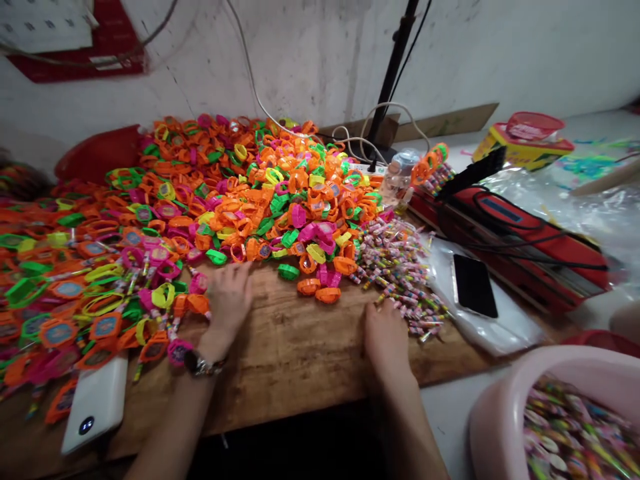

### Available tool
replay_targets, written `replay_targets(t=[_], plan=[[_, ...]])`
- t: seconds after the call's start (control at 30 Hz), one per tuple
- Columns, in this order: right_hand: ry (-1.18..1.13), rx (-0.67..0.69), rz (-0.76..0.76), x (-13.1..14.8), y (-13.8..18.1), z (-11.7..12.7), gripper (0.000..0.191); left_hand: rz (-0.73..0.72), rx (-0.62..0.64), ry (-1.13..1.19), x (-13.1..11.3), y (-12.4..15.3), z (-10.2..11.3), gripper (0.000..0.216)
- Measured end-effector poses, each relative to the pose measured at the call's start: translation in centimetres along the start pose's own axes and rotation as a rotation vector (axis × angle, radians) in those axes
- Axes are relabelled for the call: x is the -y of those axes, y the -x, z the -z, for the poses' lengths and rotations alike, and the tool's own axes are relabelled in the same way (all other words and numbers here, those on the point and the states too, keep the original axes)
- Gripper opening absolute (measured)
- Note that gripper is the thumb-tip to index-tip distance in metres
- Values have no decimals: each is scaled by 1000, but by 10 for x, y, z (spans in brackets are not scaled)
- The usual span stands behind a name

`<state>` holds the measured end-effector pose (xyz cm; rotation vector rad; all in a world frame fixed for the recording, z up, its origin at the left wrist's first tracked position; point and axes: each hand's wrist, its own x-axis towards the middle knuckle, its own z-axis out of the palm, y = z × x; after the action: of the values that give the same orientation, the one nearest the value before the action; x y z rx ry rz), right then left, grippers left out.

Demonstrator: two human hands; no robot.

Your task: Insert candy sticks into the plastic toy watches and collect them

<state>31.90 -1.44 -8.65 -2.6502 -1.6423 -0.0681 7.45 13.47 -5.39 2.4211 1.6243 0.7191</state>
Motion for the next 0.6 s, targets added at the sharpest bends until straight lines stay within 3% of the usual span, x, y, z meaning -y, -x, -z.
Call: replay_targets(t=[0.13,0.23,0.43,0.6], plan=[[-67,10,32,-17,0,-10,28,-107,99,135,-29,-15,-48,31],[-111,-1,-17,-20,-2,-13,29,-119,119,238,-31,-15,-62,20],[-337,-74,-45,-23,-19,-9,20,-125,153,489,-24,7,-48,12],[-709,-159,81,8,-16,2,21,-178,196,649,-44,25,-23,19]])
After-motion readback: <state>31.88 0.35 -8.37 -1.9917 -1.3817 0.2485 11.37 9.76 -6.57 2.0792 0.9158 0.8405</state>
